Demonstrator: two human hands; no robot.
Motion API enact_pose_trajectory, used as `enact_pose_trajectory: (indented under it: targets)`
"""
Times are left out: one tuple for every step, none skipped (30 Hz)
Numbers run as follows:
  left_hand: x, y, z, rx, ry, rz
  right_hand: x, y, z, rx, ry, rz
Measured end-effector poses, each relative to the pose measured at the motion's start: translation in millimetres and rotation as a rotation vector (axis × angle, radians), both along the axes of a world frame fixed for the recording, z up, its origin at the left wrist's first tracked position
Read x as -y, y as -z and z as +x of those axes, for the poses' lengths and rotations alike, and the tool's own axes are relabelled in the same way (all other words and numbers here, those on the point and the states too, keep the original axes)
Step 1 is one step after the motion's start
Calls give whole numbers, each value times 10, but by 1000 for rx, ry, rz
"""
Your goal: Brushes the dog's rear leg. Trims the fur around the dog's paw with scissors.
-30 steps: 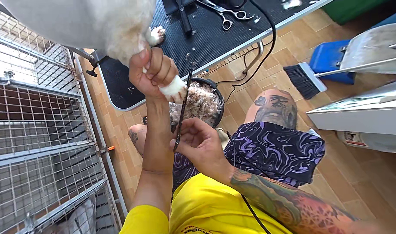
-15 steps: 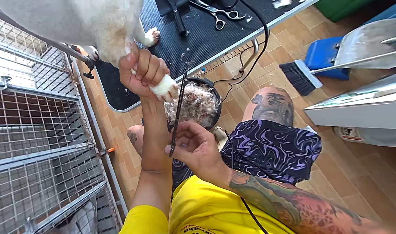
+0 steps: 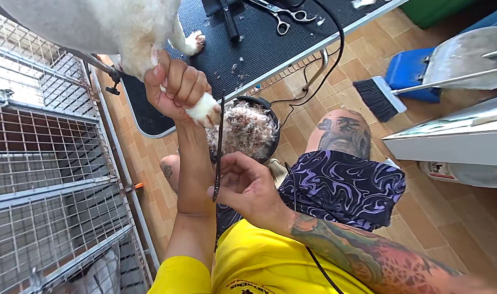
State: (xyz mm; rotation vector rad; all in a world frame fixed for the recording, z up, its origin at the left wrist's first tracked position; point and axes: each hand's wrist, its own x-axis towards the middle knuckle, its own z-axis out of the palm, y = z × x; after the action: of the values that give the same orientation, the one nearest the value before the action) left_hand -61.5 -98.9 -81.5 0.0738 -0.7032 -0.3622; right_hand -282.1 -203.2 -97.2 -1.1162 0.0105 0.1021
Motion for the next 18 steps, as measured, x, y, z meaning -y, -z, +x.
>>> enact_pose_trajectory:
  targets:
    - [2, -6, -5, -11, 2, -9, -2, -4, -3, -3, 3, -11]
    - [3, -13, -14, -17, -3, -10, -3, 3, -8, -11, 6, -30]
    - [2, -18, -19, -16, -12, -4, -3, 12, -11, -16, 9, -44]
    - [0, -25, -19, -13, -18, -1, -5, 18, -13, -16, 13, -50]
    - [3, -27, -17, -8, -21, -1, -9, 15, -17, -13, 16, -45]
    - [8, -29, -16, -4, -21, -3, -17, 4, -21, -7, 19, -35]
    - [12, -23, -11, 4, -19, -4, -23, -11, -26, -4, 20, -20]
    - [16, -9, -3, 14, -17, -4, -26, -24, -31, -7, 24, -11]
    - [21, -1, 5, 20, -11, -5, -25, -30, -34, -13, 25, -6]
    - [25, 4, 11, 23, -5, -5, -23, -32, -35, -21, 28, -7]
    - [33, 3, 12, 23, -1, -5, -22, -29, -36, -25, 32, -11]
    - [39, 0, 10, 18, -2, -4, -22, -28, -40, -28, 37, -14]
    - [49, -3, 7, 11, -6, -4, -23, -34, -44, -31, 42, -14]
    - [67, -4, 0, 7, -16, -6, -25, -45, -48, -36, 45, -7]
    - [85, 0, -5, 5, -24, -9, -28, -56, -52, -42, 45, 1]
    - [103, 8, -6, 7, -31, -11, -34, -65, -56, -51, 46, 3]
    - [114, 14, -6, 7, -30, -11, -39, -65, -60, -57, 46, 6]
    - [126, 15, -11, 2, -39, -10, -43, -61, -63, -64, 45, 10]
